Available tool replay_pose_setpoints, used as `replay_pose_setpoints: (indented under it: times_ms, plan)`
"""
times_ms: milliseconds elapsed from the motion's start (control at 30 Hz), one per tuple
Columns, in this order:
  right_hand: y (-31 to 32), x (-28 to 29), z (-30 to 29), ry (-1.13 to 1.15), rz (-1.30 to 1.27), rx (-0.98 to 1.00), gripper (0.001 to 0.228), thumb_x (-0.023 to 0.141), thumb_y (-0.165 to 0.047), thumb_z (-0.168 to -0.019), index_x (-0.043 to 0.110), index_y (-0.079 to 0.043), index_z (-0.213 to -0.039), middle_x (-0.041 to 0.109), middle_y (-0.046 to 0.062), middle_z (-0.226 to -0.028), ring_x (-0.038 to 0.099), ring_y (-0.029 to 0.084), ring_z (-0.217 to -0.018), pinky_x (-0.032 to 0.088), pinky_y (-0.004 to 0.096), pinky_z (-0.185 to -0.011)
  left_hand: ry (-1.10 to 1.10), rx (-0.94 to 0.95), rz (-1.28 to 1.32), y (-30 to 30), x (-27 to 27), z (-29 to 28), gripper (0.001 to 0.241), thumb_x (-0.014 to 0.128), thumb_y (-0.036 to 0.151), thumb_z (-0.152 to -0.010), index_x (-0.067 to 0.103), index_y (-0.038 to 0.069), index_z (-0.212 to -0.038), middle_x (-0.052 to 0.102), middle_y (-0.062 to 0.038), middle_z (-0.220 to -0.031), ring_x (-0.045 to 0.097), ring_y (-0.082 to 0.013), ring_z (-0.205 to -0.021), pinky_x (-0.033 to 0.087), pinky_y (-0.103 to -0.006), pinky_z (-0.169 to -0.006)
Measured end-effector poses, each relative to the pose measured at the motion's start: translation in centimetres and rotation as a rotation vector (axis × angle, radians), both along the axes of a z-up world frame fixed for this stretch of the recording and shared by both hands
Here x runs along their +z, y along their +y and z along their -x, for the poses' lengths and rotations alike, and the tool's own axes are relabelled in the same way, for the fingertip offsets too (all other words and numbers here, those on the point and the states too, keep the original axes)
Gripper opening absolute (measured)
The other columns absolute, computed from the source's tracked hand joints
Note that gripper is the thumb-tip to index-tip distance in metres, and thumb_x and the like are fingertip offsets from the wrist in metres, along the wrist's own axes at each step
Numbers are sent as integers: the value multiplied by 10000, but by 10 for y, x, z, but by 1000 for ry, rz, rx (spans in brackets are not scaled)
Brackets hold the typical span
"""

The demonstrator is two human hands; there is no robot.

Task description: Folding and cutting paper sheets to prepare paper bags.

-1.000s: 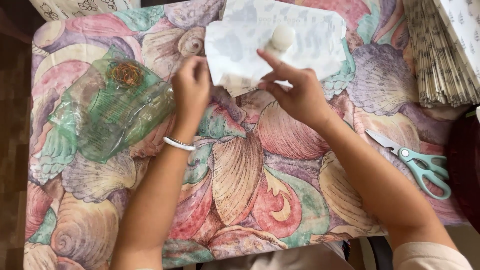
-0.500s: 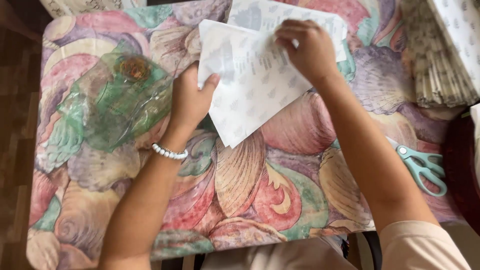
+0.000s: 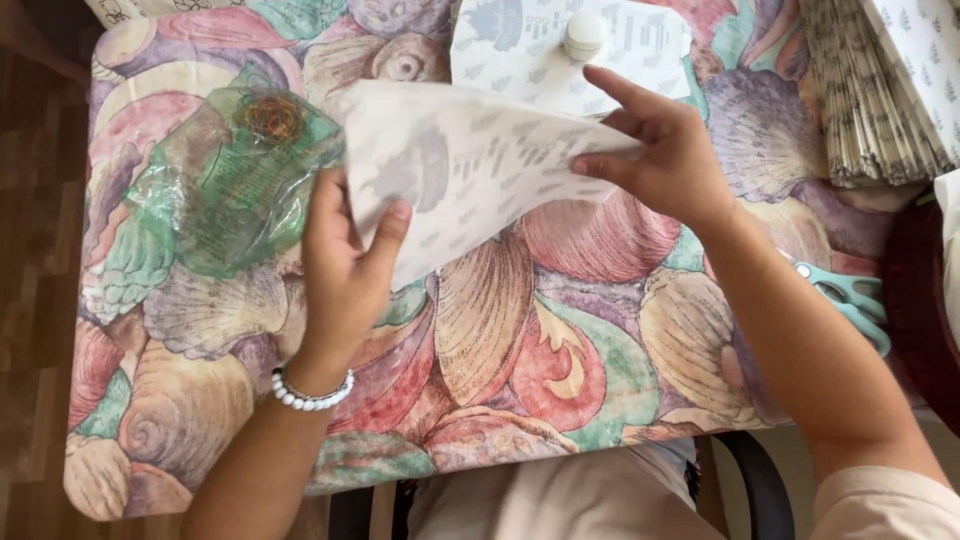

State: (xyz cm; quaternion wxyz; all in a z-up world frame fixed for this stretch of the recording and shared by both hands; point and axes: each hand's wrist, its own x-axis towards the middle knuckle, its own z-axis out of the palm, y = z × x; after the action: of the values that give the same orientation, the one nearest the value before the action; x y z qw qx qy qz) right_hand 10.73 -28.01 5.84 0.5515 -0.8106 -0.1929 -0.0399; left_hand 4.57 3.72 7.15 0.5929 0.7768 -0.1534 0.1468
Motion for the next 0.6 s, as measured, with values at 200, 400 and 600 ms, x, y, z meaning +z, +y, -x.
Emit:
replay_pose_setpoints:
  times_ms: [200,400,600]
  plan:
    - [-7,-7,14,-92,-34,-17,744,799,44,-890,430,50,-1536,694,250,-1241,697,272,-1119,631,359,-954,-7,63,-36,-9,-3,8,529,544,222,-1074,372,-44,-1498,515,-222,-1503,507,-340,-1427,552,-407,-1123]
    - [-18,-8,24,-52,-97,-34,810,820,68,-869,427,14,-1575,727,200,-1118,688,176,-1002,599,275,-873,-42,89,-36,-13,-2,11,283,549,275,-1068,500,30,-1202,649,-140,-1160,665,-257,-1123,577,-331,-949]
    - [-23,-20,25,-81,26,-147,726,840,-12,-902,501,-2,-1543,721,132,-1167,628,108,-943,572,230,-816,-35,91,5,-16,-11,11,490,542,219,-1082,403,-44,-1472,575,-192,-1428,607,-261,-1283,557,-408,-1119]
